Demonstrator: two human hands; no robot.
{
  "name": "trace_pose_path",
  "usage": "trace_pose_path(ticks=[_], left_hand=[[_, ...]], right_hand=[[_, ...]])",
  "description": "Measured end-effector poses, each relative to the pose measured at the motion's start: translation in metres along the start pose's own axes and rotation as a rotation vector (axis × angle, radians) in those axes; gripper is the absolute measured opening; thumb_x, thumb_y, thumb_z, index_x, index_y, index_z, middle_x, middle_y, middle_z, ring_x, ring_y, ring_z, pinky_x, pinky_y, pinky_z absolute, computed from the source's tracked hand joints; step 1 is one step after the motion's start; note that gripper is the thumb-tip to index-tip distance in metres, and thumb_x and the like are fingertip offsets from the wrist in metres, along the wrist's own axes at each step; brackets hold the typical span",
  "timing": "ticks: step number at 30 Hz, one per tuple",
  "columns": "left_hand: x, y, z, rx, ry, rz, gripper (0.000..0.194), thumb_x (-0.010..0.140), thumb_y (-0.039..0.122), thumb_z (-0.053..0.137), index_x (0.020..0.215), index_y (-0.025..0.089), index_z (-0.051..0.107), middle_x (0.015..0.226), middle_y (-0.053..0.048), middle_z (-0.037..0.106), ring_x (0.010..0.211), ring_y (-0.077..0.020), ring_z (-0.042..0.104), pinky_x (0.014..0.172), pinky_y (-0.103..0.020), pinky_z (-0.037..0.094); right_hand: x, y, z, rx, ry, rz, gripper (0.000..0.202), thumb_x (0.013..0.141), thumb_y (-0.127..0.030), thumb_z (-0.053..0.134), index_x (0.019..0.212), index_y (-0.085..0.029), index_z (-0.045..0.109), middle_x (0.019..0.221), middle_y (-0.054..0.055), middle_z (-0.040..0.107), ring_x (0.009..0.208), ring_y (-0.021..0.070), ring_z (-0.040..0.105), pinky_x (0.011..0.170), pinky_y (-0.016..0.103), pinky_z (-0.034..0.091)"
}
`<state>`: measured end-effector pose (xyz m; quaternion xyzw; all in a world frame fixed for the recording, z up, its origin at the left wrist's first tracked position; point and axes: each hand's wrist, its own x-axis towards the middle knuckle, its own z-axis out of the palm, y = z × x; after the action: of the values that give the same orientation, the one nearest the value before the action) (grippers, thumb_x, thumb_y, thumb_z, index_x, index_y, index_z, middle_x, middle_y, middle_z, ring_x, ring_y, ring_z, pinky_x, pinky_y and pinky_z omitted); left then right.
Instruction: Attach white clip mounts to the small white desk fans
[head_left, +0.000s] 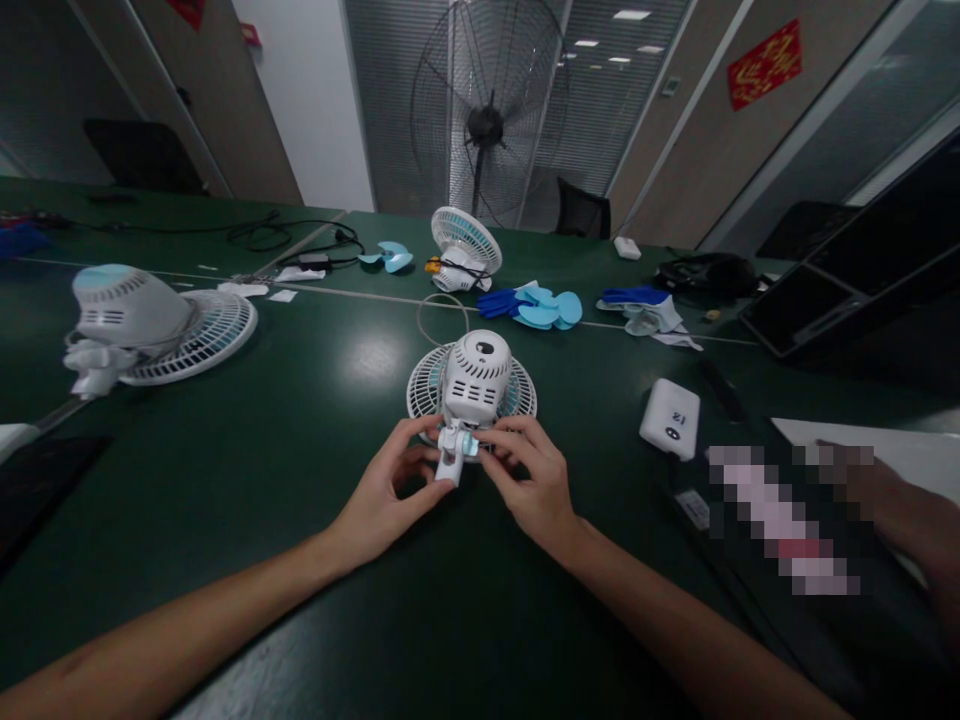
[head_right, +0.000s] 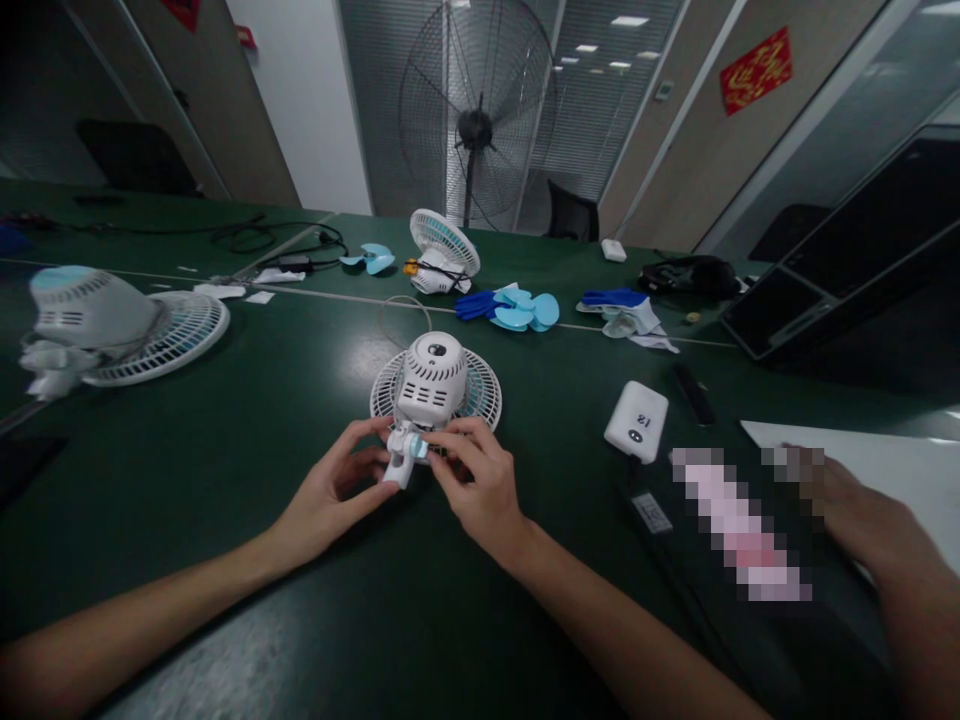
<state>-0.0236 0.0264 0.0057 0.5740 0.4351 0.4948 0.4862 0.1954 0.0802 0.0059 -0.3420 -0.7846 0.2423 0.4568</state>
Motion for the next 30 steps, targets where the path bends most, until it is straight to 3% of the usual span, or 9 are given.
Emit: trace_pose_path(ticks=[6,9,11,15,19,22,24,27,30], left_hand=[[0.0006,-0.0002,0.0005,0.034,-0.004,0.039,0.059,0.092,0.028,0.075,0.145,0.028,0.050,0.135,-0.010,0.052,0.103,-0.0213,0.063,0.081,-0.033,0.057],[0.0009,0.0005,0.0005,0.027,-0.003,0.039,0.058,0.092,0.026,0.075,0.145,0.029,0.050,0.136,-0.009,0.051,0.104,-0.0210,0.064,0.081,-0.032,0.057],[0.0008,0.0003,0.0000,0.021,-0.002,0.037,0.058,0.092,0.025,0.075,0.145,0.030,0.051,0.135,-0.009,0.050,0.104,-0.0203,0.064,0.082,-0.032,0.056],[0.0003,-0.0010,-0.0009,0.014,0.001,0.045,0.059,0.092,0.024,0.075,0.145,0.031,0.050,0.134,-0.008,0.051,0.103,-0.0195,0.064,0.084,-0.032,0.056],[0.0004,-0.0003,0.0002,0.021,0.002,0.048,0.058,0.092,0.025,0.075,0.144,0.030,0.051,0.132,-0.008,0.051,0.103,-0.0199,0.064,0.081,-0.031,0.056],[0.0004,0.0006,0.0012,0.028,0.002,0.048,0.058,0.091,0.025,0.076,0.144,0.029,0.051,0.133,-0.009,0.052,0.103,-0.0199,0.064,0.081,-0.032,0.056],[0.0003,0.0005,0.0012,0.028,-0.002,0.042,0.059,0.091,0.026,0.075,0.144,0.028,0.049,0.134,-0.010,0.052,0.103,-0.0202,0.064,0.082,-0.033,0.056],[0.0002,-0.0002,0.0003,0.028,-0.003,0.037,0.058,0.092,0.026,0.075,0.144,0.028,0.049,0.134,-0.010,0.052,0.102,-0.0202,0.064,0.082,-0.033,0.056],[0.0002,-0.0005,-0.0005,0.027,-0.001,0.048,0.057,0.092,0.026,0.074,0.144,0.028,0.049,0.133,-0.010,0.052,0.102,-0.0202,0.063,0.082,-0.033,0.056]], right_hand=[[0.0033,0.0012,0.0011,-0.006,0.013,0.025,0.010,0.098,-0.025,0.068,0.094,-0.021,0.076,0.105,0.006,0.064,0.086,0.0176,0.068,0.063,0.028,0.059],[0.0014,-0.0006,0.0005,-0.005,0.001,0.026,0.009,0.097,-0.022,0.067,0.104,-0.021,0.074,0.112,0.007,0.062,0.076,0.0140,0.066,0.059,0.027,0.058],[-0.0004,-0.0020,-0.0001,-0.011,-0.006,-0.002,0.020,0.096,-0.018,0.067,0.115,-0.022,0.071,0.116,0.007,0.061,0.072,0.0123,0.065,0.057,0.027,0.058],[-0.0015,-0.0019,0.0009,-0.046,-0.009,-0.050,0.024,0.098,-0.017,0.066,0.120,-0.025,0.072,0.116,0.007,0.060,0.075,0.0131,0.065,0.060,0.029,0.059],[0.0011,0.0013,0.0029,-0.048,0.031,-0.003,0.010,0.098,-0.022,0.069,0.105,-0.023,0.076,0.112,0.006,0.061,0.082,0.0162,0.068,0.066,0.033,0.060],[0.0023,0.0012,0.0019,-0.031,0.006,0.023,0.009,0.099,-0.022,0.067,0.094,-0.020,0.075,0.113,0.006,0.060,0.075,0.0133,0.067,0.064,0.032,0.059],[0.0015,-0.0004,0.0003,-0.019,-0.011,0.020,0.008,0.098,-0.020,0.066,0.103,-0.020,0.073,0.114,0.007,0.060,0.072,0.0119,0.065,0.060,0.030,0.058],[-0.0011,-0.0022,-0.0013,-0.017,-0.025,-0.040,0.024,0.097,-0.015,0.065,0.119,-0.023,0.070,0.118,0.008,0.058,0.073,0.0119,0.064,0.058,0.028,0.058],[-0.0020,-0.0012,-0.0004,-0.042,-0.021,-0.079,0.024,0.099,-0.018,0.065,0.120,-0.026,0.071,0.117,0.007,0.059,0.073,0.0118,0.065,0.060,0.029,0.059]])
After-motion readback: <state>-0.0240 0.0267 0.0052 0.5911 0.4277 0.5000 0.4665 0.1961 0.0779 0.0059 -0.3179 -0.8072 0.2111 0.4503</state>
